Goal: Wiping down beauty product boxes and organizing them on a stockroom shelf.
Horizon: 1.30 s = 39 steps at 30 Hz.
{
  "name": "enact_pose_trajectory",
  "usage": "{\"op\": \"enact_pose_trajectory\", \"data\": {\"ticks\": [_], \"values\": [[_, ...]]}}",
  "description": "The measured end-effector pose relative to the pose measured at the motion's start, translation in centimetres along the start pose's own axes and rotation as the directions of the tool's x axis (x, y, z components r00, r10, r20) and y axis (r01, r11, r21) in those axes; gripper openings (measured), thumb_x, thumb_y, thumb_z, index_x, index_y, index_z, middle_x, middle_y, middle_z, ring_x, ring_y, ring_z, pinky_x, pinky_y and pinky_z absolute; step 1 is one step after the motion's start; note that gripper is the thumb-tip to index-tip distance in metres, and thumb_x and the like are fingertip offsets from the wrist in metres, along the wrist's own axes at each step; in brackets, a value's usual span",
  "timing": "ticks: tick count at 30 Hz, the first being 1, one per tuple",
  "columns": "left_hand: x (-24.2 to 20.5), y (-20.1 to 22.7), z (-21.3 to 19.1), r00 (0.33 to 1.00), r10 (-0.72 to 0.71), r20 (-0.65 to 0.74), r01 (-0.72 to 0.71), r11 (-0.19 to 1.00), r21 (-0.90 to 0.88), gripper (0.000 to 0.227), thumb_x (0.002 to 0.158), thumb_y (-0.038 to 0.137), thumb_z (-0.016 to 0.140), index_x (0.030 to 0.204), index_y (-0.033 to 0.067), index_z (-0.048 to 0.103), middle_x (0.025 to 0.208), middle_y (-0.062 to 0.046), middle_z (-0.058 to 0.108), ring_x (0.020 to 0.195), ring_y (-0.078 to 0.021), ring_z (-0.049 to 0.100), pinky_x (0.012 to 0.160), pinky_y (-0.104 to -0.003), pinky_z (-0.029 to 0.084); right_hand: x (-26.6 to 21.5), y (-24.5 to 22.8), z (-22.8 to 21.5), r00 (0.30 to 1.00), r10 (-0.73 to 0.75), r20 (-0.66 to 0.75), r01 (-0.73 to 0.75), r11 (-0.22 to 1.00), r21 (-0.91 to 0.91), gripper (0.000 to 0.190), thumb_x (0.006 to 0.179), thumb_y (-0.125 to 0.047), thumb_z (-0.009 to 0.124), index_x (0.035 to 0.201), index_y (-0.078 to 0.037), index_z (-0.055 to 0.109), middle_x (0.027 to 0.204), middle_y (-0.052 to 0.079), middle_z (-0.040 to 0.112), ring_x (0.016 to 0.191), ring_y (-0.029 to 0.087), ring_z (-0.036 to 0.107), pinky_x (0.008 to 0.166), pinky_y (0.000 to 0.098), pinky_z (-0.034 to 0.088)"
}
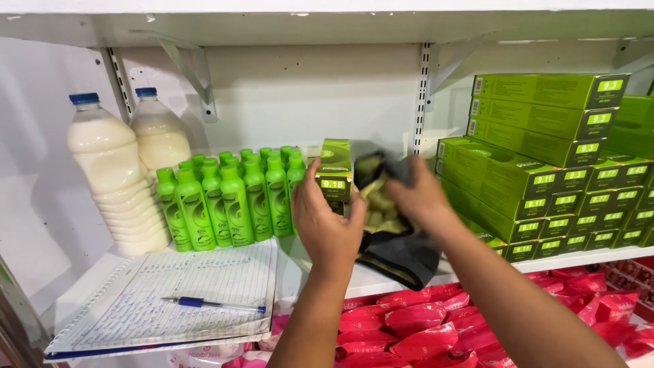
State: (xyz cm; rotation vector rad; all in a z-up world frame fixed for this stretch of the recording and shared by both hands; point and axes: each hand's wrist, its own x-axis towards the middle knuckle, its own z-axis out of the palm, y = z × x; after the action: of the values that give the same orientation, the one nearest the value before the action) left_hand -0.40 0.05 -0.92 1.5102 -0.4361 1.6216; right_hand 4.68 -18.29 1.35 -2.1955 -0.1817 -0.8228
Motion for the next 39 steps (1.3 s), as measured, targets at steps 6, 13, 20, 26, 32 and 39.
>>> {"op": "enact_pose_trajectory", "data": {"ticks": [6,13,20,26,32,39], "values": [[0.0,2.7,-1.1,0.987,0.157,0.027,-0.159,0.983,0.090,0.070,0.067,0.022,0.079,0.133,0.0100,0.060,0.133,-0.007,0.069,0.119,-0.0318,0.057,0.105,-0.052,0.036,-4.8,-5.1,-6.6,0.982,0.041,-0.185,0.123,0.609,0.784,0.050,0.089,-0.009,0.062,0.137,-0.008,0.047,0.115,0.006,0.066,0.101,0.018,0.066,0.086,0.0328,0.058],[-1.4,8.8,0.2,0.993,-0.044,0.108,0.087,0.893,-0.442,0.064,0.076,0.003,0.077,0.134,-0.0006,0.051,0.146,-0.020,0.057,0.143,-0.0380,0.055,0.122,-0.049,0.044,-8.2,-5.7,-7.5,0.920,-0.368,-0.135,0.359,0.651,0.669,0.059,0.092,-0.003,0.064,0.148,-0.009,0.044,0.128,0.003,0.060,0.119,0.009,0.057,0.101,0.0247,0.049],[-3.1,9.9,1.3,0.995,0.051,0.080,0.003,0.829,-0.559,0.051,0.080,-0.011,0.075,0.123,0.0010,0.051,0.143,-0.022,0.062,0.148,-0.0387,0.053,0.130,-0.046,0.043,-2.3,-5.1,-8.2,0.950,-0.203,-0.237,0.309,0.725,0.615,0.046,0.093,-0.011,0.071,0.137,-0.006,0.056,0.113,0.005,0.068,0.098,0.013,0.064,0.083,0.0297,0.054],[-2.3,7.9,2.8,0.944,-0.285,0.164,0.311,0.614,-0.726,0.057,0.079,-0.009,0.076,0.128,0.0000,0.049,0.137,-0.016,0.058,0.129,-0.0233,0.058,0.114,-0.039,0.046,-7.6,-6.7,-5.4,0.907,-0.306,-0.289,0.420,0.695,0.583,0.051,0.092,-0.009,0.074,0.137,-0.006,0.051,0.116,0.004,0.067,0.104,0.012,0.065,0.089,0.0287,0.056],[-4.2,7.4,1.4,0.912,-0.298,0.283,0.408,0.567,-0.716,0.058,0.074,-0.013,0.068,0.127,0.0019,0.049,0.124,-0.015,0.058,0.117,-0.0221,0.059,0.107,-0.038,0.049,-5.9,-7.0,-5.8,0.916,-0.360,-0.179,0.394,0.714,0.579,0.060,0.083,-0.010,0.081,0.135,-0.004,0.053,0.117,0.004,0.067,0.110,0.012,0.063,0.095,0.0282,0.054],[-3.5,7.3,-2.8,0.974,0.034,0.222,0.162,0.578,-0.800,0.049,0.085,-0.018,0.065,0.127,0.0024,0.047,0.145,-0.020,0.058,0.153,-0.0334,0.047,0.136,-0.048,0.032,-0.7,-5.4,-9.0,0.964,-0.075,-0.254,0.230,0.713,0.662,0.053,0.083,-0.019,0.082,0.129,-0.007,0.060,0.111,0.005,0.072,0.099,0.016,0.070,0.086,0.0320,0.058]]}}
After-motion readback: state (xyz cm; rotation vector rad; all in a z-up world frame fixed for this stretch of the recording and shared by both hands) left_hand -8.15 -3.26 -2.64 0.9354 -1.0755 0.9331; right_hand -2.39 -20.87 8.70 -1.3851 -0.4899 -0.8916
